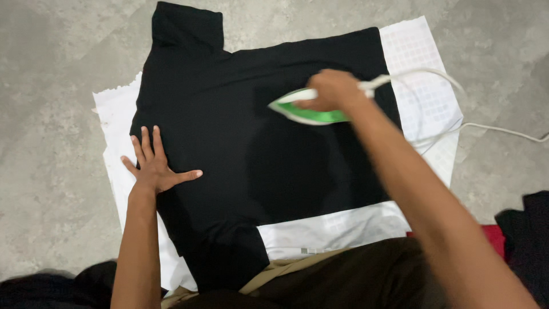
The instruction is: The person irons a black t-shirt laid out on a white cloth on the floor. They use a green and white iron to smooth the fabric, adjusting the shirt's position and flipping it over to iron different sections.
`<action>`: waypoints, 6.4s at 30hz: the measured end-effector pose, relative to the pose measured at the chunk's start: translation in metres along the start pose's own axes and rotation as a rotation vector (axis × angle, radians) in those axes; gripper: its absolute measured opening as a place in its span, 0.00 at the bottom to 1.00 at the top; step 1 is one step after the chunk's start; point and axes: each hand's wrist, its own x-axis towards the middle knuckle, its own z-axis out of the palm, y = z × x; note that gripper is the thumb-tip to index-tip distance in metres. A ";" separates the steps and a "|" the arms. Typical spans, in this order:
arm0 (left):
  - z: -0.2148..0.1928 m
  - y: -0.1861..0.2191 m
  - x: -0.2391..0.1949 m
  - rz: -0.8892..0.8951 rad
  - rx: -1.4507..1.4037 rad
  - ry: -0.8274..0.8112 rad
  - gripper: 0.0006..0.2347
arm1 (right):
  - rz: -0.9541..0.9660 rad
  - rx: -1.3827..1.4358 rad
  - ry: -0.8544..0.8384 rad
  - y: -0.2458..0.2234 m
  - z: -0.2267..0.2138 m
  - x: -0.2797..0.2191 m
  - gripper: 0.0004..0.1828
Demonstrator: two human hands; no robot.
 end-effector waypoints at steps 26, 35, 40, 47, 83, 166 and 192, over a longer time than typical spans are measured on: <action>-0.002 0.000 0.003 -0.028 0.125 -0.097 0.69 | -0.043 -0.271 -0.113 -0.004 -0.015 0.054 0.48; 0.001 -0.002 0.006 -0.015 0.058 -0.007 0.71 | -0.424 -0.052 0.323 -0.175 0.058 0.131 0.34; -0.003 0.000 0.003 -0.018 0.055 -0.011 0.70 | -0.322 -0.023 0.218 -0.112 0.016 0.099 0.38; 0.005 -0.008 0.011 -0.021 0.075 -0.016 0.70 | 0.051 -0.138 0.013 0.082 -0.011 0.045 0.44; 0.007 -0.012 0.008 0.084 0.055 0.037 0.71 | -0.297 -0.032 0.112 -0.226 0.027 0.128 0.35; 0.134 -0.054 -0.056 0.552 0.035 0.594 0.28 | -0.216 0.003 0.072 -0.213 0.101 0.026 0.37; 0.142 -0.052 -0.054 0.554 0.005 0.753 0.26 | -0.152 -0.076 0.179 -0.217 0.062 0.092 0.37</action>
